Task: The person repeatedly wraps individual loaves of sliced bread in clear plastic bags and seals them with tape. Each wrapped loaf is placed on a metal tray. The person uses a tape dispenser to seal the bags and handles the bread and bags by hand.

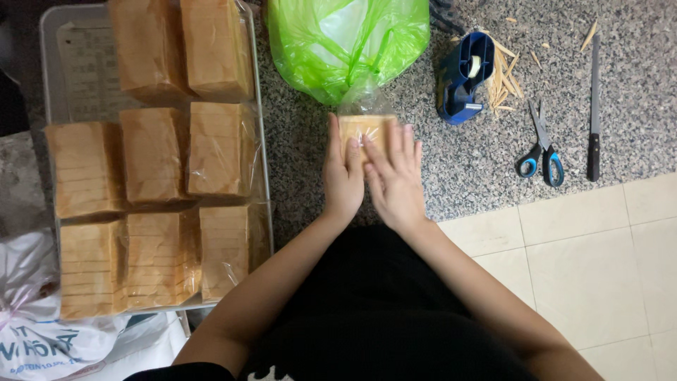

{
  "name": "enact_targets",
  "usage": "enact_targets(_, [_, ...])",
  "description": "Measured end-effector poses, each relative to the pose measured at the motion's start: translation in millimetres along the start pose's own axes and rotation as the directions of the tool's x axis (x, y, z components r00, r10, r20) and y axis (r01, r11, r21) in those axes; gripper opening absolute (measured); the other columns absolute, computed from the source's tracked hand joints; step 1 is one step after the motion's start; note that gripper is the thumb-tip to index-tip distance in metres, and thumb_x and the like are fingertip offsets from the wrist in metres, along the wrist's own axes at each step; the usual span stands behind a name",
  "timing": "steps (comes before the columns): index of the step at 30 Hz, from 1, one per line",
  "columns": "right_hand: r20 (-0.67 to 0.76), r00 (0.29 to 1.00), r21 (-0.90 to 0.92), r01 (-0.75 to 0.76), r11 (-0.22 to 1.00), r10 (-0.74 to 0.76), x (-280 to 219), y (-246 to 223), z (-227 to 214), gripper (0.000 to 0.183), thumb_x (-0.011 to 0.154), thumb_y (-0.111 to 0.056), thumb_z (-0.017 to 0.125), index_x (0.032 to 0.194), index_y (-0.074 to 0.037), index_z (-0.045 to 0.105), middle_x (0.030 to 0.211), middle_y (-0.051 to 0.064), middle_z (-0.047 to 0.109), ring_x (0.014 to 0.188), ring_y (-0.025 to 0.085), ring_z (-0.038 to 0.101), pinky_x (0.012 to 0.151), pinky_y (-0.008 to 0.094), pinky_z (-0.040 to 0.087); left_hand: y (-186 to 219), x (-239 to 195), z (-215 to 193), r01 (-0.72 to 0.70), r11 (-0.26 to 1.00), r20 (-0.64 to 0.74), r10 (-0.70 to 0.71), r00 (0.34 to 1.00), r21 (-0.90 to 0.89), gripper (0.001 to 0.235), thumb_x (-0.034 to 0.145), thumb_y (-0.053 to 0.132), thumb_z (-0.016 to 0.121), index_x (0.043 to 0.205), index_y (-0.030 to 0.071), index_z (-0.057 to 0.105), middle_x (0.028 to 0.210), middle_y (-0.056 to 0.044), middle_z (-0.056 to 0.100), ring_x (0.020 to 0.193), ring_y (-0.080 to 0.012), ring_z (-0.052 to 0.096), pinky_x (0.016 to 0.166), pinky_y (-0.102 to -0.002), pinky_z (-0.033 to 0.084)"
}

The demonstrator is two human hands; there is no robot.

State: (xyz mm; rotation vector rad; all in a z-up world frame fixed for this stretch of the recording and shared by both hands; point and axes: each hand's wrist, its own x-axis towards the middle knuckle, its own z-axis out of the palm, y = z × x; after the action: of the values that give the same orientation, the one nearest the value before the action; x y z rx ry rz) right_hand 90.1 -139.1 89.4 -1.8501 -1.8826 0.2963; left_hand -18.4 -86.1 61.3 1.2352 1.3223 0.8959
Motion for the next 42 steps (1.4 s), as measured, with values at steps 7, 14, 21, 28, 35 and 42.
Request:
enact_targets(7, [0.147,0.972,-0.052,0.191,0.98,-0.182,0.6,-3.4,-3.7,0.055,0.096,-0.014,0.052,0.148,0.001,0.045,0.157,0.02,0.047,0.152,0.035,0.033,0.126,0.058,0.011,-23.9,-10.2,-28.1,-0.628,0.746,0.262,0.574,0.775,0.221,0.071,0.114,0.034,0.042,0.167,-0.001,0.009,0.174,-0.027,0.006,0.164,-0.0401,0.008,0.136,-0.05,0.017])
enact_targets(14, [-0.052,0.998,0.599,0.056,0.798,-0.03,-4.3,19.5,10.5,0.03,0.105,0.008,0.044,0.129,-0.003,0.029,0.159,0.025,0.046,0.132,0.033,0.063,0.105,0.039,0.057,-34.6,-13.4,-61.7,-0.798,0.46,0.56,0.569,0.602,0.389,0.073,0.106,0.048,0.042,0.162,0.002,0.028,0.171,-0.016,0.022,0.161,-0.0333,0.016,0.132,-0.05,0.016])
enact_targets(21, [-0.271,0.961,0.668,0.146,0.73,0.056,33.7,43.4,1.4,0.04,0.102,0.01,0.059,0.135,-0.005,0.042,0.146,0.016,0.049,0.121,0.022,0.064,0.096,0.031,0.06,-16.3,5.4,-75.9,-0.891,0.339,0.679,0.579,0.451,0.303,0.06,0.106,0.043,0.053,0.152,0.004,0.05,0.161,-0.014,0.045,0.155,-0.0305,0.034,0.129,-0.049,0.023])
enact_targets(28, [0.074,0.985,0.367,0.115,0.923,-0.153,91.9,61.9,-23.8,0.079,0.086,-0.021,0.086,0.152,-0.003,0.045,0.147,0.014,0.058,0.139,0.033,0.05,0.118,0.049,0.039,-2.0,20.2,-81.4,-0.934,0.303,0.695,0.63,0.346,0.19,0.055,0.1,0.04,0.061,0.144,0.008,0.058,0.155,-0.015,0.051,0.153,-0.0396,0.034,0.129,-0.054,0.024])
enact_targets(35, [0.642,0.753,0.532,-0.303,0.79,-0.144,136.7,59.6,-35.3,0.076,0.086,-0.044,0.072,0.152,-0.018,0.047,0.157,0.007,0.052,0.141,0.027,0.054,0.119,0.043,0.039,4.4,34.4,-75.8,-0.955,0.247,0.749,0.598,0.285,0.166,0.052,0.098,0.043,0.062,0.14,0.011,0.06,0.147,-0.013,0.055,0.151,-0.0407,0.035,0.128,-0.055,0.024])
enact_targets(42, [0.656,0.713,0.468,-0.129,0.874,-0.246,144.3,51.0,-30.9,0.037,0.094,-0.038,0.068,0.124,-0.017,0.074,0.147,0.004,0.061,0.144,0.026,0.049,0.12,0.047,0.033,4.7,33.8,-76.9,-0.968,0.185,0.766,0.593,0.247,0.168,0.053,0.098,0.041,0.064,0.143,0.012,0.059,0.147,-0.014,0.054,0.149,-0.0397,0.038,0.128,-0.055,0.025])
